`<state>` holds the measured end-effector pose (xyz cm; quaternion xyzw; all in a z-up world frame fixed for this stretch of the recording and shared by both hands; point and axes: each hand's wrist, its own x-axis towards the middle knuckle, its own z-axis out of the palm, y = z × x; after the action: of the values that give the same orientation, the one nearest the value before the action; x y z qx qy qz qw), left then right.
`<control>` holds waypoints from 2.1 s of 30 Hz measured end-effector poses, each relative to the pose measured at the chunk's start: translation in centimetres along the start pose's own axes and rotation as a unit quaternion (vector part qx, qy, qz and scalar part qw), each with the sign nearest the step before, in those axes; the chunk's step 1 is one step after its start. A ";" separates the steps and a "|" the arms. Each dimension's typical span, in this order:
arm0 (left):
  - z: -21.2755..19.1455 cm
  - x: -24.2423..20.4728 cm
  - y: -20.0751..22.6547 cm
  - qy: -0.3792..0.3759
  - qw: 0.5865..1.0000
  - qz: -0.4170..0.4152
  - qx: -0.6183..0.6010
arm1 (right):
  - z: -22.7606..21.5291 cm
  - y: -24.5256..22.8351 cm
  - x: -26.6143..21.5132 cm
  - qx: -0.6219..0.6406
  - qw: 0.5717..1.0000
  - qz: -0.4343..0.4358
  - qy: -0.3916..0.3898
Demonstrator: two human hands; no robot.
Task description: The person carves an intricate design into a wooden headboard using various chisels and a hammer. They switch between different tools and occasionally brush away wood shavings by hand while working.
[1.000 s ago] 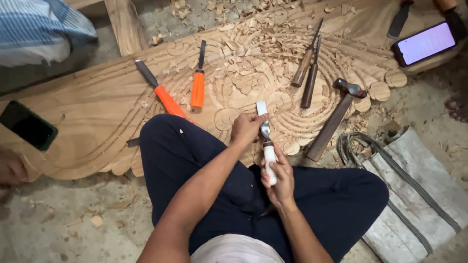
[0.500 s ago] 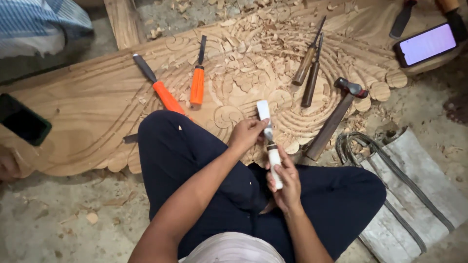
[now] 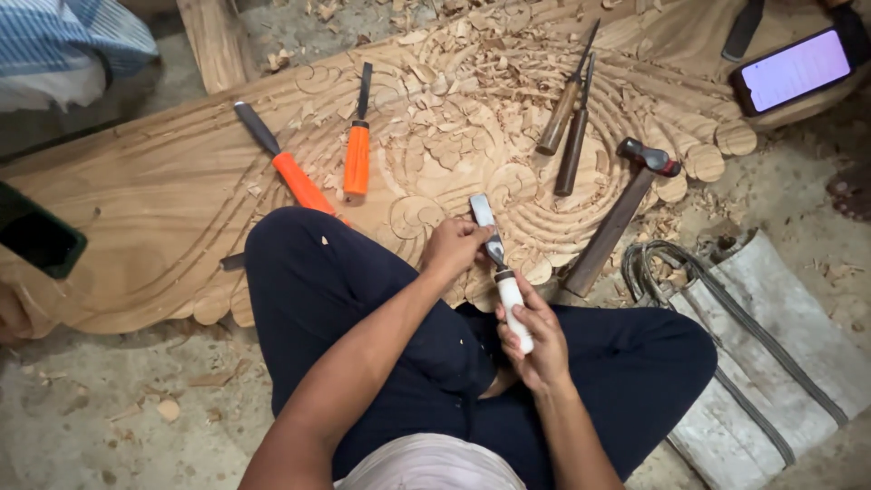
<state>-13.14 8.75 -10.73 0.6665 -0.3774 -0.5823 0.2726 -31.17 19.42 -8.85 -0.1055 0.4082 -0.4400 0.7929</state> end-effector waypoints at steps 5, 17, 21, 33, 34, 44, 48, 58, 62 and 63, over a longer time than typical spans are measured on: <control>0.2 0.2 0.0 0.017 1.000 -0.018 0.007 | 0.5 0.7 0.5 -0.008 1.000 -0.023 -0.002; 0.1 0.4 0.8 0.072 0.997 -0.007 0.035 | 0.9 3.3 2.1 0.023 0.997 -0.068 0.000; 0.3 0.6 0.5 0.084 0.995 -0.003 0.053 | 1.9 3.8 2.3 0.025 0.996 -0.082 0.008; -0.2 4.5 1.2 0.116 0.974 0.192 -0.003 | 4.0 1.3 4.0 -0.005 0.976 -0.216 -0.008; -0.8 3.4 2.4 0.115 0.974 0.194 -0.005 | 3.9 0.8 3.4 -0.006 0.976 -0.218 -0.007; -1.7 -0.7 0.1 0.095 0.927 0.293 0.215 | 1.9 -0.2 1.4 -0.084 0.982 -0.171 0.001; -0.9 0.6 -1.3 -0.027 0.995 0.074 0.062 | 0.8 0.7 0.4 -0.146 0.988 -0.042 0.003; 0.7 3.2 -2.9 -0.102 0.988 -0.022 -0.117 | 1.6 -4.6 -0.9 -0.113 0.991 0.056 -0.038; 0.6 3.1 -2.3 -0.107 0.982 -0.042 -0.149 | 1.7 -5.4 -0.7 -0.120 0.989 0.078 -0.045; 0.7 2.9 -2.2 -0.102 0.980 -0.047 -0.164 | 1.6 -5.5 -0.7 -0.122 0.988 0.081 -0.054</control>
<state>-13.31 7.67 -14.28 0.5672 -0.2704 -0.7133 0.3105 -33.54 16.39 -4.48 -0.1923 0.4224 -0.3149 0.8279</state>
